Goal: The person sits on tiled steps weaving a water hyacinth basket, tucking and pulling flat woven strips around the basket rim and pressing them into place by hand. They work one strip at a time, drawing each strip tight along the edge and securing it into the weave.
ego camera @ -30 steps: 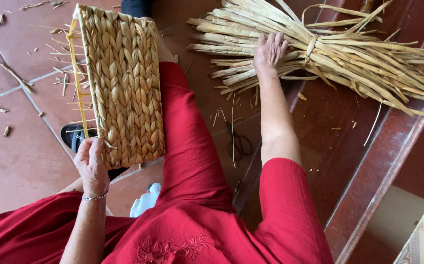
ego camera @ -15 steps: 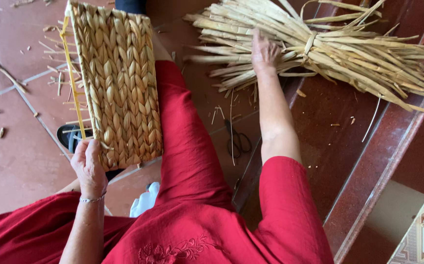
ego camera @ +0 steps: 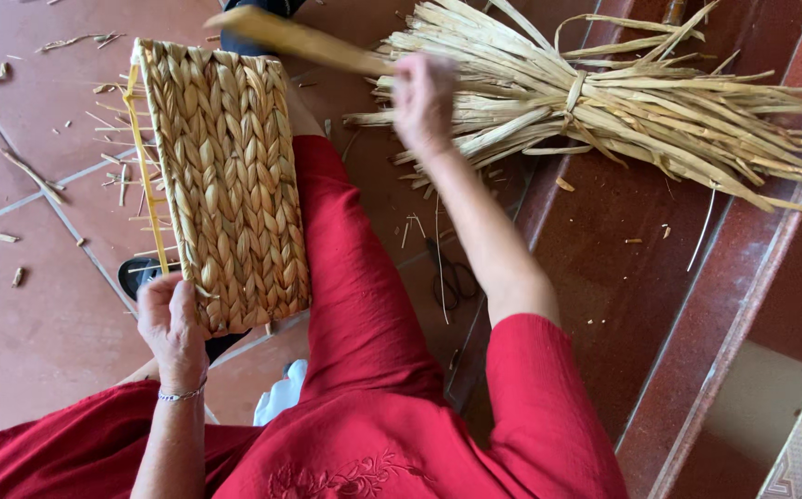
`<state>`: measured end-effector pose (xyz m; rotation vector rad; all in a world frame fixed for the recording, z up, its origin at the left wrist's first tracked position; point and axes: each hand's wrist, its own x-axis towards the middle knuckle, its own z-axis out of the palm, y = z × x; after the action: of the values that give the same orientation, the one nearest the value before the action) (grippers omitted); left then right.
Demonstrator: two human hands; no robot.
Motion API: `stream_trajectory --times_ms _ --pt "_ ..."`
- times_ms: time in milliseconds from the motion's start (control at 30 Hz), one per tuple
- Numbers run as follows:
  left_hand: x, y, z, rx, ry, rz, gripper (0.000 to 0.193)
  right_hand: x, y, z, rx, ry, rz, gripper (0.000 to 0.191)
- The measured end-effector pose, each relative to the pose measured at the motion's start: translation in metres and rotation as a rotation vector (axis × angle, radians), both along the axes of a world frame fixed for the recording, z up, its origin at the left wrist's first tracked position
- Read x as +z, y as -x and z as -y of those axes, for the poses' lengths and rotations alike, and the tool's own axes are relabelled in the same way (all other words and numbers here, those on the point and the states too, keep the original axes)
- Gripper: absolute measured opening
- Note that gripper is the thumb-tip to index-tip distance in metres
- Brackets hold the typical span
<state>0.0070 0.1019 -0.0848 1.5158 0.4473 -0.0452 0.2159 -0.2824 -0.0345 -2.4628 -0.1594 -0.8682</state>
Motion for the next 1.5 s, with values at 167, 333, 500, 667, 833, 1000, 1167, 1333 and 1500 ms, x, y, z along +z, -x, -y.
stream_trajectory --times_ms 167,333,500,667,833,1000,1167,1333,1500 --pt "0.05 -0.019 0.019 -0.083 -0.492 0.318 0.051 0.034 0.059 -0.079 0.46 -0.22 -0.034 0.02" --pt "0.085 -0.03 0.026 0.08 0.221 0.387 0.049 0.045 0.092 -0.134 0.734 -0.358 -0.117 0.027" --pt "0.091 -0.029 0.011 0.316 0.325 0.382 0.027 0.036 0.122 -0.147 0.776 -0.355 -0.411 0.023" --pt "0.089 -0.016 -0.006 0.272 0.379 0.559 0.039 0.052 0.141 -0.151 0.88 -0.388 -0.726 0.013" --pt "0.093 -0.002 0.007 0.05 0.507 0.454 0.032 0.088 0.14 -0.169 0.956 -0.388 -0.501 0.009" --pt "0.098 -0.004 0.029 -0.05 0.528 0.49 0.045 0.125 0.143 -0.189 0.922 -0.221 -0.235 0.016" --pt "0.093 -0.011 0.054 0.077 0.515 0.576 0.037 0.145 0.142 -0.186 0.86 -0.171 -0.226 0.014" --pt "0.097 -0.015 0.068 0.107 0.253 0.601 0.018 0.148 0.135 -0.17 0.843 -0.204 -0.322 0.012" --pt "0.118 -0.016 0.071 0.089 -0.527 0.736 0.019 0.139 0.135 -0.158 0.799 -0.155 -0.25 0.012"
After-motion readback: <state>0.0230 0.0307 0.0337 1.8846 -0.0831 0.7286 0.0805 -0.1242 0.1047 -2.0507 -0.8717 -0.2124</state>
